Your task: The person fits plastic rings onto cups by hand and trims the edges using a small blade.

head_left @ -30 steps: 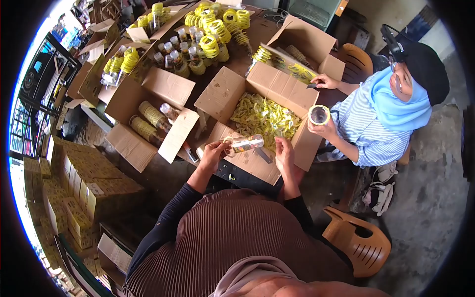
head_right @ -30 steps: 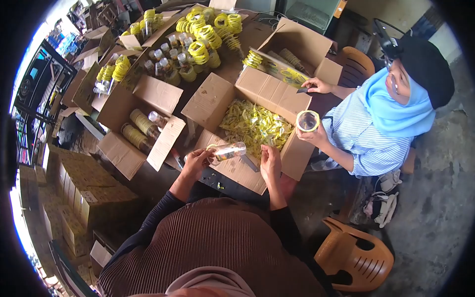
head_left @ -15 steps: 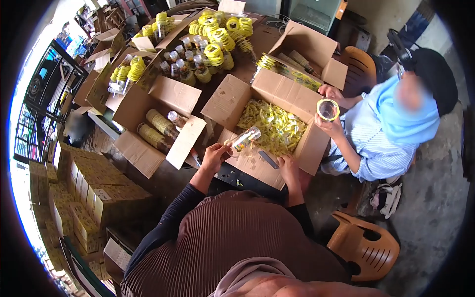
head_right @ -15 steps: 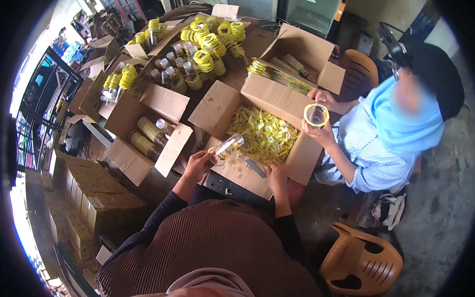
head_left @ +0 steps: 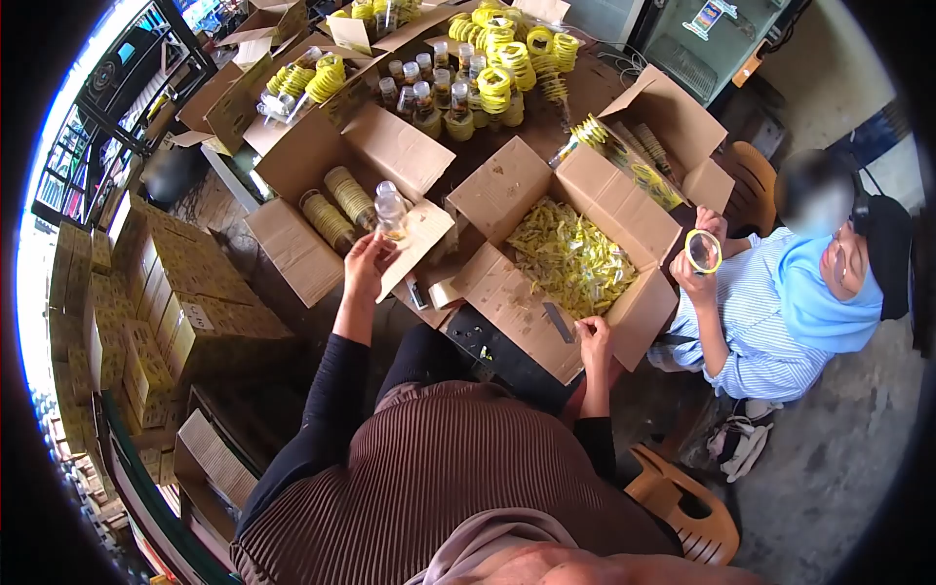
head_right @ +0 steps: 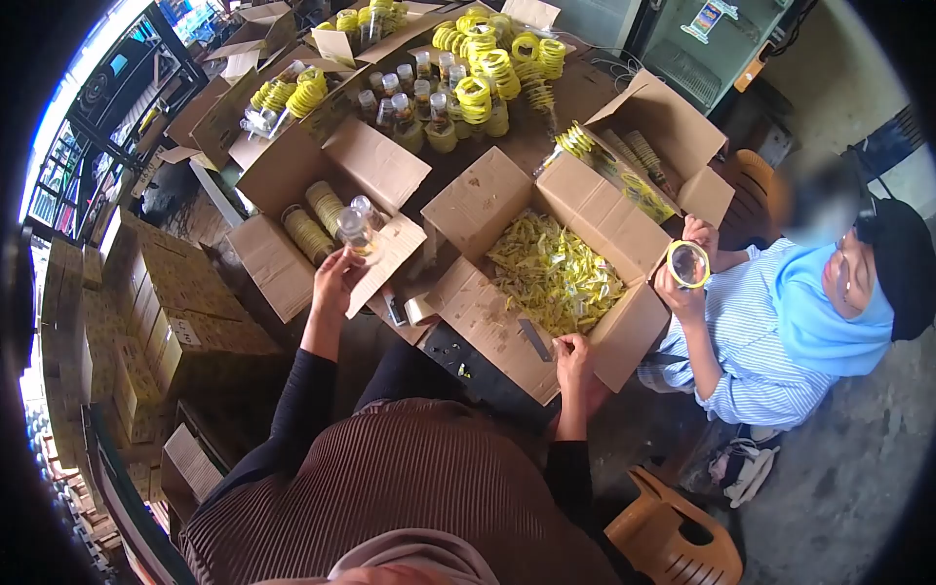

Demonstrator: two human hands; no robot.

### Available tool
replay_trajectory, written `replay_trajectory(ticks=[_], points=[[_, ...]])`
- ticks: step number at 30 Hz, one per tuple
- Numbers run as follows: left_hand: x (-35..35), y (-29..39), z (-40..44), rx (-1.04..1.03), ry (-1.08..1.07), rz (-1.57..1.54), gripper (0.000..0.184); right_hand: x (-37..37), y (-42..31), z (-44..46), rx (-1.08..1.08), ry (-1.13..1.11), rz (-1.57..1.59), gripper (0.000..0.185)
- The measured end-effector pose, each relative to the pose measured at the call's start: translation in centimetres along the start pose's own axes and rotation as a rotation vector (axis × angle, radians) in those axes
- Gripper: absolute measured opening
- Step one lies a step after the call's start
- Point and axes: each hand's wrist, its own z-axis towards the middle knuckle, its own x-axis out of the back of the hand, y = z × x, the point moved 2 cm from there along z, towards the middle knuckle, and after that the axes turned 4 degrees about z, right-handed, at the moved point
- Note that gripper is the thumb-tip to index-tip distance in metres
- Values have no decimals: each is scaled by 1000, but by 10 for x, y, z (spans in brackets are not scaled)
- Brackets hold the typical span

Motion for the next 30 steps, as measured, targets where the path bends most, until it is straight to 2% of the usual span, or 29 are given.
replay_trajectory(ticks=[2, 4, 9, 13, 15, 17, 21, 25, 27, 28, 29, 30], points=[[16, 5, 20, -29, 23, -43, 18, -2, 1, -4, 12, 29, -16, 15], [21, 10, 38, -29, 51, -104, 21, -6, 2, -8, 119, 98, -21, 13], [33, 2, 95, 3, 136, -103, 25, -8, -4, -15, 140, 129, -24, 11], [31, -13, 129, 24, 189, -106, 25, -6, -5, -23, 100, 113, -99, 14], [30, -21, 137, 4, 223, -40, 25, -5, -13, -33, 144, 141, -197, 21], [33, -30, 142, 35, 144, -39, 26, -5, -21, -44, 131, 207, -220, 24], [29, -32, 141, 84, 186, -2, 22, -12, -46, -67, 36, 358, -260, 28], [41, -44, 158, 136, 114, 0, 23, -22, -49, -78, -3, 351, -287, 28], [47, -51, 166, 199, 138, 159, 29, -29, -57, -81, -22, 372, -305, 28], [50, -53, 168, 99, 163, 305, 32, -32, -61, -82, -28, 381, -309, 28], [52, -55, 172, 105, 152, 307, 32, -35, -65, -82, -20, 392, -294, 28], [54, -51, 173, -59, 226, 488, 34, -37, -69, -83, -13, 402, -280, 29]])
